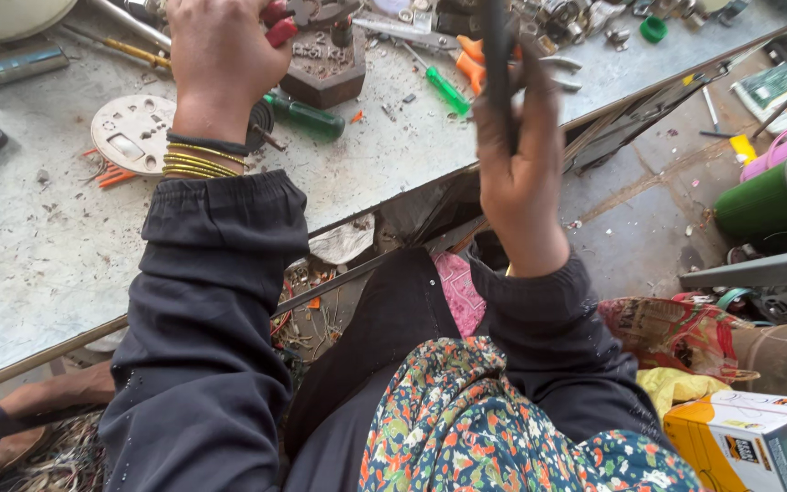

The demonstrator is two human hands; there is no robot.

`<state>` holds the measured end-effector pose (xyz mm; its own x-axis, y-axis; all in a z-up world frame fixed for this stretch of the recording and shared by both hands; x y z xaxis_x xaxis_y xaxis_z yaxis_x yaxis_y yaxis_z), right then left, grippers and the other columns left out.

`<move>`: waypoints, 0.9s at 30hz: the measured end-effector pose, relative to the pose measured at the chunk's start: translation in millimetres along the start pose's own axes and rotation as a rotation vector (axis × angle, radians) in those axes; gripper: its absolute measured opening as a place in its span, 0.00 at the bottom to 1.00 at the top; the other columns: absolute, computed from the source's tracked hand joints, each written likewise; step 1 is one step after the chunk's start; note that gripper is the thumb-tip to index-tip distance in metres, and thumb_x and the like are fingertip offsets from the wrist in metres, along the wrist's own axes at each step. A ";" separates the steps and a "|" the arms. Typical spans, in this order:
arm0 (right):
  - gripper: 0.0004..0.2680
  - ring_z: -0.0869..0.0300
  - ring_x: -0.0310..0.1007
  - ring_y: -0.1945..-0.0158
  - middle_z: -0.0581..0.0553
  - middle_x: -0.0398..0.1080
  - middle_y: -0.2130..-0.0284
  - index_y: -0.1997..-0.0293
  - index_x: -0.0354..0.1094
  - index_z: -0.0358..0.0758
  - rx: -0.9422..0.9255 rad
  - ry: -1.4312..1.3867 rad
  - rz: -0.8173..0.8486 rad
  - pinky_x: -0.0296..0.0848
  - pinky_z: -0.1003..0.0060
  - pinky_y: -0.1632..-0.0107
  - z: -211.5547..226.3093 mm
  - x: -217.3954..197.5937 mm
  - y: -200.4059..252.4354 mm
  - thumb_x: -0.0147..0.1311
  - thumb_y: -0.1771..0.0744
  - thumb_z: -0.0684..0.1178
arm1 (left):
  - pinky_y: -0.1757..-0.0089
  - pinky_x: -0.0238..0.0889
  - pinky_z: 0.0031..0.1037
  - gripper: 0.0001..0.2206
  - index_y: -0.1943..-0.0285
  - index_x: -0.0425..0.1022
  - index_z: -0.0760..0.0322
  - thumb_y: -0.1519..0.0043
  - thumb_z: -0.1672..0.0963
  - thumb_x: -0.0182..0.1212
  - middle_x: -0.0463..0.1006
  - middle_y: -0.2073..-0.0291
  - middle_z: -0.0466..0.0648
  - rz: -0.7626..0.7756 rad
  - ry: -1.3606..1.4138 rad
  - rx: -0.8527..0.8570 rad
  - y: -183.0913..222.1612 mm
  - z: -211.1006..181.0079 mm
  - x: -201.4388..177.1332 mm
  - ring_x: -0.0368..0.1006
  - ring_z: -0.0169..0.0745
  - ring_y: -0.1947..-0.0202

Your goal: The person uses pliers and a hammer to disassemble and adjust small cylindrical electrical components on a cluttered workbench. They repeatedly strike parts, twist wires, and manipulate internal elements of the components.

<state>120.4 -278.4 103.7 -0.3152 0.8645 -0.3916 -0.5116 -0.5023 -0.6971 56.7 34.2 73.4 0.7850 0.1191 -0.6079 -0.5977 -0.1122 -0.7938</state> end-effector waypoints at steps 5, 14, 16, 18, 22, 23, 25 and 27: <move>0.17 0.57 0.78 0.48 0.39 0.73 0.47 0.23 0.53 0.48 -0.212 0.308 -0.031 0.77 0.62 0.47 24.1 23.2 -22.3 0.52 0.23 0.41 | 0.60 0.61 0.42 0.08 0.62 0.83 0.55 0.42 0.52 0.75 0.78 0.69 0.44 -0.009 -0.044 -0.014 -0.1 2.5 4.1 0.73 0.48 0.65; 0.17 0.60 0.78 0.56 0.38 0.74 0.40 0.27 0.52 0.45 -0.063 0.133 0.022 0.75 0.59 0.55 33.4 6.9 -26.0 0.50 0.26 0.42 | 0.59 0.60 0.42 0.06 0.64 0.83 0.57 0.43 0.55 0.75 0.78 0.70 0.44 -0.021 0.014 -0.014 4.7 6.3 6.0 0.73 0.47 0.67; 0.18 0.59 0.78 0.48 0.38 0.70 0.37 0.23 0.51 0.48 -0.200 0.123 -0.040 0.78 0.62 0.50 42.9 9.4 -27.2 0.49 0.24 0.41 | 0.60 0.61 0.41 0.07 0.64 0.82 0.58 0.43 0.54 0.74 0.78 0.71 0.44 0.014 -0.022 -0.020 5.7 9.7 14.7 0.72 0.47 0.68; 0.16 0.58 0.77 0.46 0.39 0.71 0.41 0.25 0.55 0.48 -0.201 0.186 0.023 0.78 0.61 0.47 34.7 25.6 -33.1 0.50 0.24 0.40 | 0.61 0.61 0.40 0.09 0.64 0.82 0.60 0.42 0.53 0.74 0.76 0.74 0.43 0.065 -0.076 -0.040 4.1 11.7 23.1 0.72 0.46 0.71; 0.15 0.50 0.75 0.42 0.36 0.72 0.44 0.30 0.58 0.41 -0.183 0.277 0.159 0.75 0.57 0.42 25.2 50.6 -25.4 0.52 0.26 0.39 | 0.61 0.63 0.40 0.09 0.65 0.82 0.57 0.41 0.52 0.76 0.76 0.73 0.41 -0.012 -0.089 0.049 -0.2 3.4 9.0 0.73 0.43 0.70; 0.17 0.47 0.73 0.38 0.33 0.70 0.39 0.28 0.55 0.39 -0.255 0.263 0.141 0.74 0.56 0.39 34.1 47.5 -23.8 0.52 0.27 0.38 | 0.60 0.64 0.40 0.08 0.66 0.82 0.56 0.43 0.52 0.76 0.77 0.73 0.41 -0.049 -0.077 0.058 -0.2 0.9 3.8 0.74 0.43 0.69; 0.18 0.53 0.77 0.49 0.38 0.74 0.48 0.27 0.56 0.41 -0.052 0.205 0.124 0.75 0.60 0.46 18.4 37.5 -24.6 0.53 0.27 0.40 | 0.61 0.65 0.40 0.08 0.66 0.81 0.57 0.44 0.53 0.75 0.77 0.72 0.42 -0.057 -0.052 0.034 1.3 2.0 4.5 0.75 0.44 0.69; 0.17 0.56 0.79 0.51 0.40 0.75 0.49 0.26 0.56 0.43 -0.012 0.177 0.095 0.76 0.63 0.47 20.2 25.7 -18.2 0.53 0.25 0.40 | 0.66 0.66 0.39 0.08 0.64 0.81 0.63 0.43 0.55 0.74 0.77 0.73 0.45 0.005 -0.032 -0.023 4.6 8.6 14.3 0.74 0.46 0.72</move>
<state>105.5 -247.4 118.5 -0.2152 0.8038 -0.5546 -0.4761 -0.5822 -0.6591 63.8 43.9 60.9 0.7762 0.1500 -0.6124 -0.5974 -0.1356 -0.7904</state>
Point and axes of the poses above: each hand's wrist, its own y-axis away from the middle knuckle, its own x-axis out of the palm, z = x × y, the point moved 10 cm from there along -y, towards the middle knuckle
